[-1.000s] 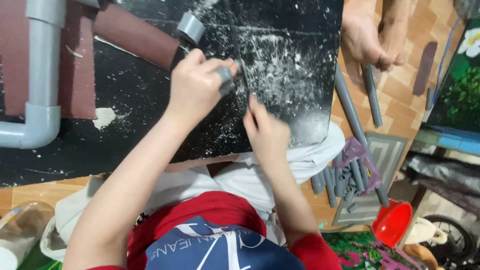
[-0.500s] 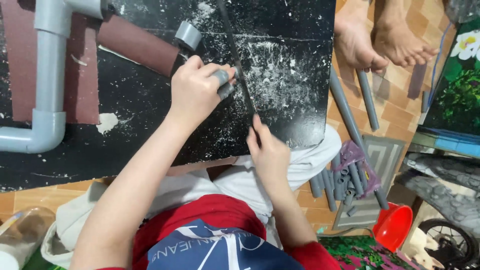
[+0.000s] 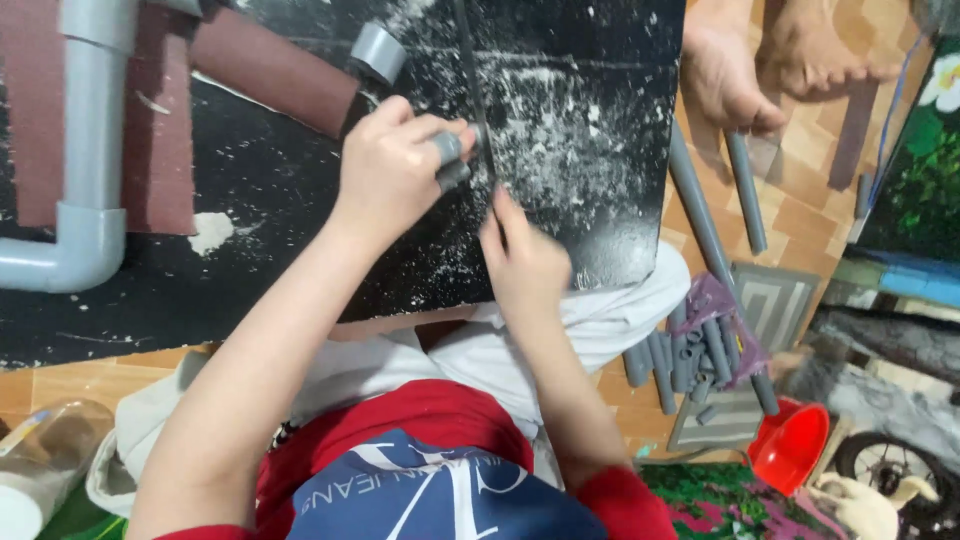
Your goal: Cutting small sections of PVC pipe using a hacksaw blade and sanding the edges with sandpaper.
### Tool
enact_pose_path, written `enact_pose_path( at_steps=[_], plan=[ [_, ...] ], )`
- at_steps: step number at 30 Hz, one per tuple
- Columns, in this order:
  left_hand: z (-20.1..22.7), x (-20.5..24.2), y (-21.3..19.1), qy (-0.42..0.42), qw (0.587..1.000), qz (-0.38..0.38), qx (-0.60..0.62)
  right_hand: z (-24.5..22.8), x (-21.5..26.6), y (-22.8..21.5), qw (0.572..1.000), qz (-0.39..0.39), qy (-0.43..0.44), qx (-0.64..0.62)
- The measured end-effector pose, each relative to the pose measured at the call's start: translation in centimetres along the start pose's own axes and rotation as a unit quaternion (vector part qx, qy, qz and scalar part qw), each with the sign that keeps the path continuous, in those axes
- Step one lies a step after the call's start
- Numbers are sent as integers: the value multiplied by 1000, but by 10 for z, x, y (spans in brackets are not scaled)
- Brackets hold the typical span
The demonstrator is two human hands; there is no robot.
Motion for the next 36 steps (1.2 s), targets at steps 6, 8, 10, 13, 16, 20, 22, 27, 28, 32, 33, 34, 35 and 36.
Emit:
enact_pose_path(
  at_steps=[6, 8, 10, 13, 16, 20, 22, 27, 28, 32, 33, 34, 35, 36],
  plan=[
    [-1, -10, -7, -19, 999, 18, -39, 3, 12, -17, 998, -22, 27, -52],
    [-1, -5, -7, -26, 999, 13, -23, 9, 22, -16, 993, -42, 52, -102],
    [1, -6, -9, 3, 1000, 10, -30, 13, 9, 0, 998, 11, 24, -64],
    [-2, -6, -3, -12, 999, 8, -51, -2, -35, 7, 1000, 25, -13, 3],
    [2, -6, -7, -28, 998, 18, -46, 5, 18, -10, 999, 0, 8, -50],
    [1, -3, -6, -16, 1000, 6, -14, 3, 12, -10, 997, 12, 8, -71],
    [2, -2, -5, -9, 1000, 11, -17, 0, -27, 11, 1000, 26, 5, -16],
    [1, -7, -10, -22, 999, 17, -25, 0, 20, -18, 1000, -5, 12, -24],
    [2, -6, -7, -18, 1000, 12, -14, 3, 34, -27, 997, -30, 35, -58],
    [3, -7, -6, 6, 999, -3, -33, 1, -4, 2, 999, 3, -8, 38],
    [1, -8, -8, 2, 999, 4, -52, 2, -4, 1, 1000, 0, -12, 3],
    [-2, -9, -10, -1, 997, 11, -71, 0, -6, 1, 999, -2, -17, -33],
    [-2, -9, -9, -1, 997, 14, -74, -2, 3, -8, 999, 1, -19, -35],
    [-3, -8, -9, -8, 998, 17, -53, -3, 13, -16, 999, -7, -13, -50]
  ],
)
Point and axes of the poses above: each hand's wrist, its own x-axis away from the middle knuckle, its own y-axis out of the palm, z = x × y, the point moved 6 cm from there along -x, towards the middle knuckle, and after that the axes turned 7 degrees about -x, right-handed, at the moved point
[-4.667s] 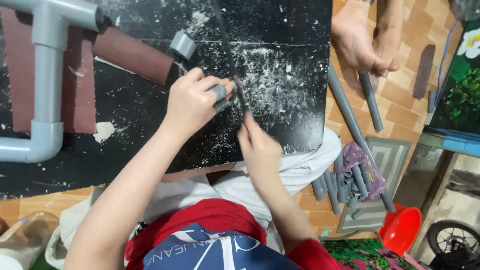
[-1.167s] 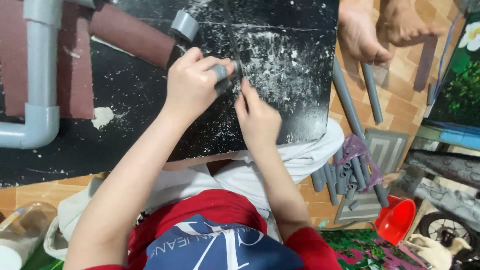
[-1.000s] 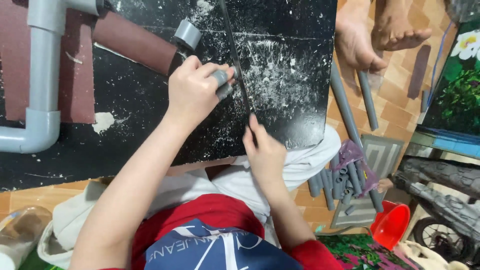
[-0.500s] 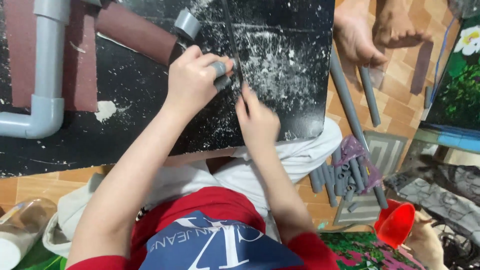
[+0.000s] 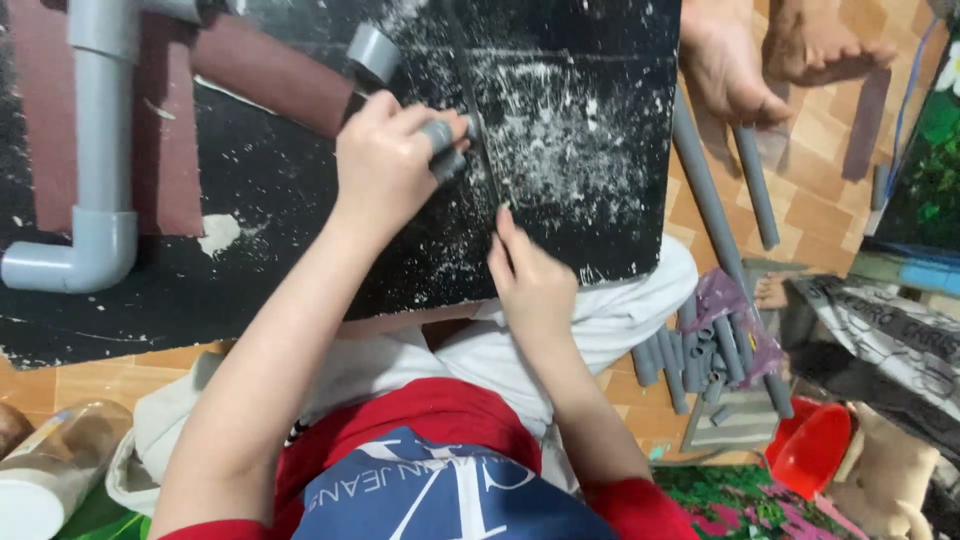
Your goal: Cutting small sections of PVC pipe using a hacksaw blade and sanding the edges with sandpaper.
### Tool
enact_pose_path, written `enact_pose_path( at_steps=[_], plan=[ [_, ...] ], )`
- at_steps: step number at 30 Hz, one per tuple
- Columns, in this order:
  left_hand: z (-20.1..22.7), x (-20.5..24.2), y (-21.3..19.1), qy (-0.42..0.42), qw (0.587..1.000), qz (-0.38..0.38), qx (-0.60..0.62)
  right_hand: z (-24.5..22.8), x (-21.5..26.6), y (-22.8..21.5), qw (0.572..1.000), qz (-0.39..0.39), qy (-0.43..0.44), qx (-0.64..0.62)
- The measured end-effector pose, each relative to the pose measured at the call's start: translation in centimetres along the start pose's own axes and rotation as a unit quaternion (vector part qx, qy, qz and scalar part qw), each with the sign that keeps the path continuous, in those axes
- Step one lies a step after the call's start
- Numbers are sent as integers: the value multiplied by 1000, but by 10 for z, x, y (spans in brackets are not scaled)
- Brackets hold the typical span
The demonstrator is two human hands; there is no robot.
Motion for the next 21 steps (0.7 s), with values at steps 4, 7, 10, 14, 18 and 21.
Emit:
enact_pose_path(
  at_steps=[4, 7, 10, 14, 18, 21],
  plan=[
    [3, 2, 3, 13, 999, -4, 39, 4, -17, 13, 998, 15, -28, 59],
    [2, 1, 5, 15, 1000, -8, 15, 5, -31, 18, 999, 3, -15, 46],
    [-3, 10, 18, 3, 998, -21, 57, 7, 28, -9, 999, 9, -19, 25],
    [-5, 18, 26, 35, 994, -37, 99, 5, -14, 7, 999, 37, -20, 27],
    [4, 18, 28, 55, 994, -45, 86, 3, -17, 3, 992, 40, -60, 100],
    [9, 15, 27, 56, 993, -53, 94, 9, -15, 4, 997, 20, -43, 58]
  ],
)
Point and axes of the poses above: each hand's wrist, its own x-axis away from the middle knuckle, its own y-axis out of the palm, z = x × y, the point moved 6 cm from there along -x, towards the middle knuckle, and after that the axes turned 7 degrees about -x, right-handed, at the moved point
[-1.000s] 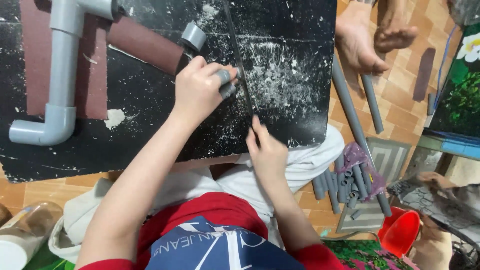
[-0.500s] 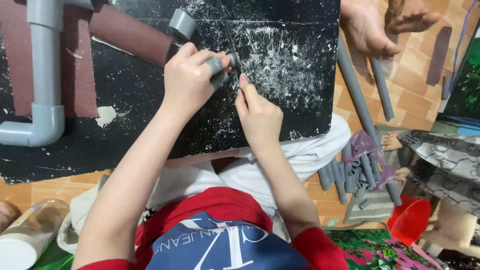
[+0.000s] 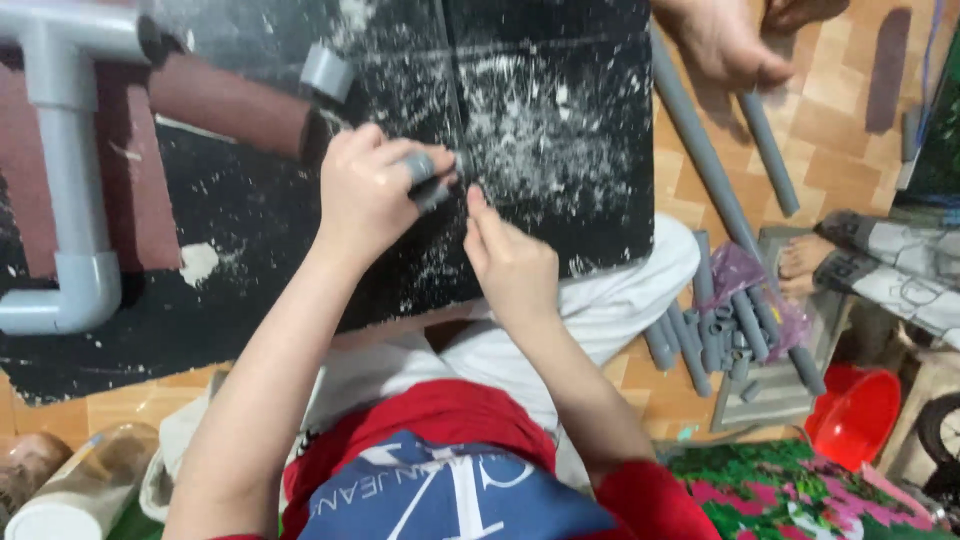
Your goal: Cutting small sections of PVC pipe using a hacksaw blade and sanding the edges with sandpaper.
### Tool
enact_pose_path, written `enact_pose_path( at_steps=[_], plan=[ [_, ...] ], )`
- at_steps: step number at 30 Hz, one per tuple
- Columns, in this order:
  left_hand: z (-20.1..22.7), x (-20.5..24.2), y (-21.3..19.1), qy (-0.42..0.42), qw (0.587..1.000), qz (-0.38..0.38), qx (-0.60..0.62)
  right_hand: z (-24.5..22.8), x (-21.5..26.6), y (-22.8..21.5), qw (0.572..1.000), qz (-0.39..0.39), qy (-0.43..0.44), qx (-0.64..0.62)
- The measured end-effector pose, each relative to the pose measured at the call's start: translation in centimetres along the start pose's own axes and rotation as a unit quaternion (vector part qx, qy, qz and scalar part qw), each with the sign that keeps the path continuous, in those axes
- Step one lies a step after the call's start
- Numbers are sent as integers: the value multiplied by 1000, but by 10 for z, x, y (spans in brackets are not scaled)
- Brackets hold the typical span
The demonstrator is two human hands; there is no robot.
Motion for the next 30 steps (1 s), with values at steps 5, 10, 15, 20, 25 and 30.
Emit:
enact_pose_path(
  at_steps=[5, 10, 15, 20, 25, 30],
  plan=[
    [0, 1, -4, -24, 1000, 0, -19, -6, 2, 2, 998, 8, 41, -40],
    [2, 2, -4, -30, 999, 12, -18, -5, 53, -19, 999, -28, 34, 4],
    [4, 2, -5, -4, 1000, 12, -15, -9, 7, 0, 999, 15, 34, -12],
    [-2, 0, -5, -25, 999, 5, -43, -11, 41, -11, 999, -20, 23, 36],
    [1, -4, -11, -22, 999, 5, -27, -12, 18, -7, 1000, 12, 16, 8],
    [1, -5, -11, -37, 999, 7, -16, -11, 43, -20, 998, -22, -11, 50]
  ],
)
Point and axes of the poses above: each hand's wrist, its own x-axis away from the middle knuckle, its own y-axis out of the palm, z = x × y, the point moved 6 cm from there along -x, towards the middle knuckle, and after that the axes turned 7 degrees about -x, right-handed, at the moved point
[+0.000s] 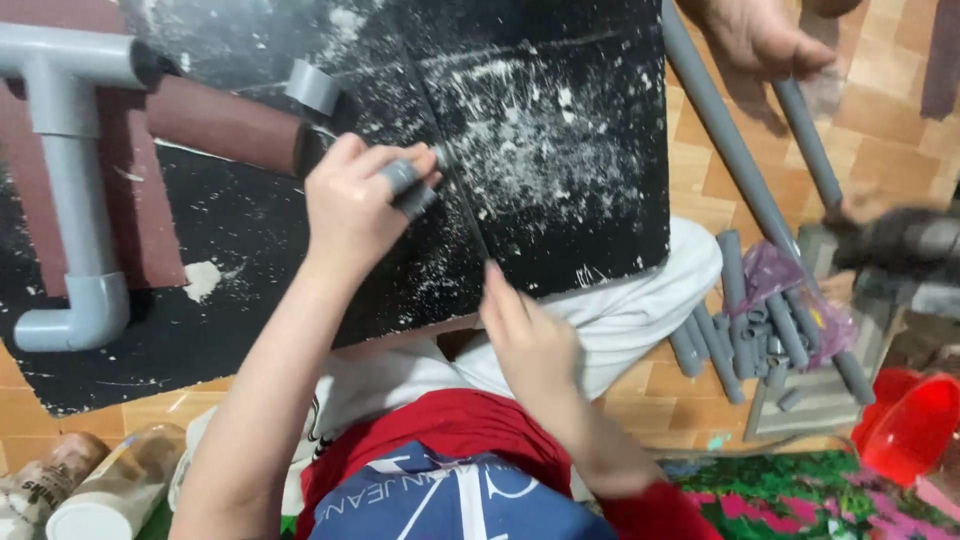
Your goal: Cutting small sections of PVC pipe using a hacksaw blade and sanding the edges with sandpaper.
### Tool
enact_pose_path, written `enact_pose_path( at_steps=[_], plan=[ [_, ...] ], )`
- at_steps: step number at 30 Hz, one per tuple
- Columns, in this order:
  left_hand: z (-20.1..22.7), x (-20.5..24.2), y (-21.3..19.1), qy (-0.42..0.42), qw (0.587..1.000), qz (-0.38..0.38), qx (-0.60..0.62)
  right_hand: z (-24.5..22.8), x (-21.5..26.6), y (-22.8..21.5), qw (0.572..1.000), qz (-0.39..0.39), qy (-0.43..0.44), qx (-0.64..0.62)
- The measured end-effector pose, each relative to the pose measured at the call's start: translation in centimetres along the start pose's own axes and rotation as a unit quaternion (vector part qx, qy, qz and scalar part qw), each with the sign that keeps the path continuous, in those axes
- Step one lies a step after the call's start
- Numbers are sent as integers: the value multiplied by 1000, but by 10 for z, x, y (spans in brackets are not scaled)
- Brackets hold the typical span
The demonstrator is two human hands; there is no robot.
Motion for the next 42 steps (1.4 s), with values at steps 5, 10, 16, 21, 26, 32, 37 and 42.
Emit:
enact_pose_path(
  at_steps=[5, 10, 16, 21, 26, 32, 37, 42],
  plan=[
    [-9, 3, 4, 2, 999, 14, -53, 6, -19, 20, 998, 58, 12, -29],
    [-2, 1, 6, -10, 999, 7, -42, 17, -1, 1, 998, 8, 6, -56],
    [-6, -4, 3, -29, 999, 1, -19, 12, -12, 1, 999, 11, -24, -32],
    [-3, 0, -1, -32, 999, -8, 0, 15, -13, 22, 999, 35, -19, -32],
    [-4, -3, 0, -29, 1000, 1, -5, 15, -25, 6, 997, 66, -9, -38],
    [-5, -2, 3, -16, 999, 15, 25, 13, -35, 25, 999, 43, -13, -25],
    [-9, -2, 2, -30, 999, 7, 6, 11, -31, 7, 998, 37, -9, -40],
    [-6, 0, 3, -17, 1000, 17, 9, 13, -38, 21, 999, 31, -4, -22]
  ],
)
Point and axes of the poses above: each hand's wrist, its own x-axis away from the middle knuckle, its own y-axis out of the palm, z = x × y, the point moved 6 cm from there along -x, towards the middle knuckle, and after that the axes turned 7 degrees about -x, right-handed, at the moved point
